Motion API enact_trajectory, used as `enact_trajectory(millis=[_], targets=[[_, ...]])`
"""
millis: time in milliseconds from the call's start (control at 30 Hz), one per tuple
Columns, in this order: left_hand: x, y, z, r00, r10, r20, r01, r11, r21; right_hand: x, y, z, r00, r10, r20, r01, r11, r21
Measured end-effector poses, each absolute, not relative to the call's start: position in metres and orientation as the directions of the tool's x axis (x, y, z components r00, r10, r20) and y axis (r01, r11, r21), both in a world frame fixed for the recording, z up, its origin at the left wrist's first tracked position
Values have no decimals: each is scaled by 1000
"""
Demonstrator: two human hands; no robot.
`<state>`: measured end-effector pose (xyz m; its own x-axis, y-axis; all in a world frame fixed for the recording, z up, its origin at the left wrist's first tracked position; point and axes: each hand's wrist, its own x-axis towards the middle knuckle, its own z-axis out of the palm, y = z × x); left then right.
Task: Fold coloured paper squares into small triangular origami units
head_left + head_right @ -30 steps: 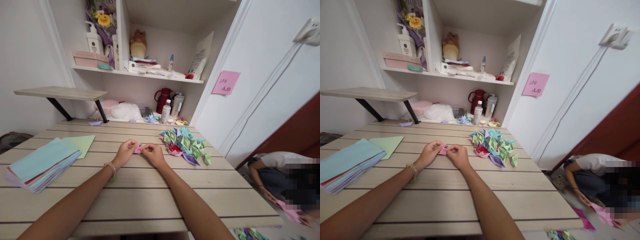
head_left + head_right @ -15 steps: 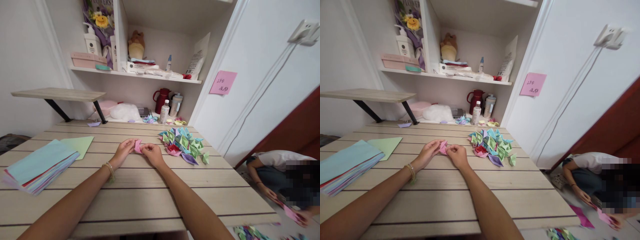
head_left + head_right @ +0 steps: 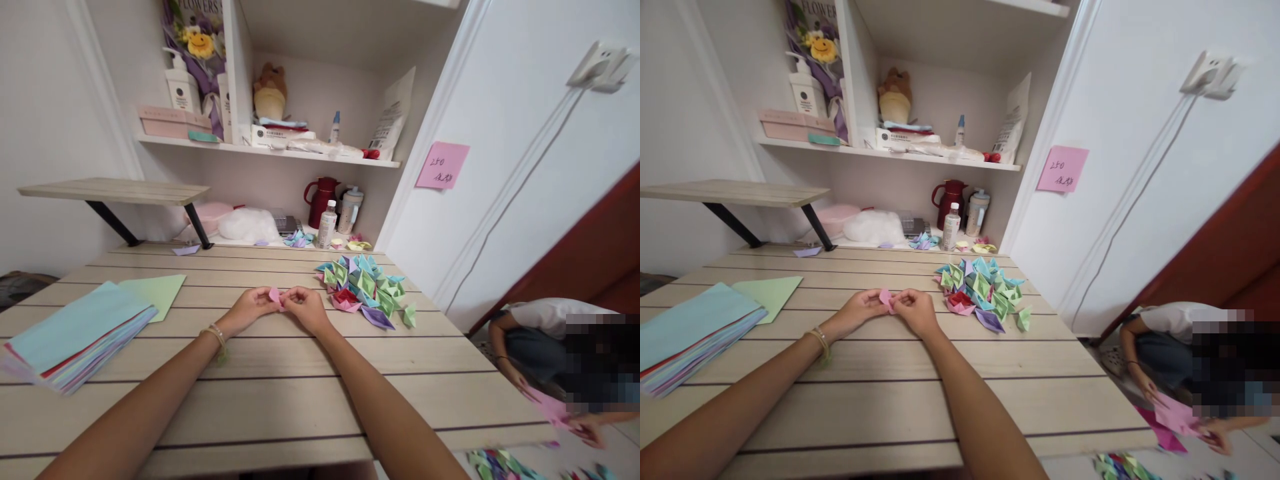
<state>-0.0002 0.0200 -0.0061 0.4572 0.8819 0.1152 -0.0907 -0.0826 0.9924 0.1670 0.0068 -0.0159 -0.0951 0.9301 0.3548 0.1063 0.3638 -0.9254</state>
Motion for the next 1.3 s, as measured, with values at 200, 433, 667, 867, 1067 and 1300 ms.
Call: enact_trajectory(millis=[200,433,667,867,1067,1300], targets=[[1,17,-4,422,899,118,-74,-96,993,170,7,-14,-202,915,349,109,375,-920],[1,17,-6,450,882,136,-40,-132,990,174,7,-14,-179,916,358,220,392,-893],[2,15,-5,431,893,130,-52,-119,992,171,5,-13,-158,914,374,201,401,-894],[2,19,-7,265,956,123,-138,-88,986,167,2,-8,-106,897,428,152,440,-885],[3,17,-4,242,953,184,-80,-169,982,165,4,-11,-39,932,360,153,361,-920],[3,14,2,255,943,213,36,-229,973,167,5,-9,-37,962,269,-21,268,-963]])
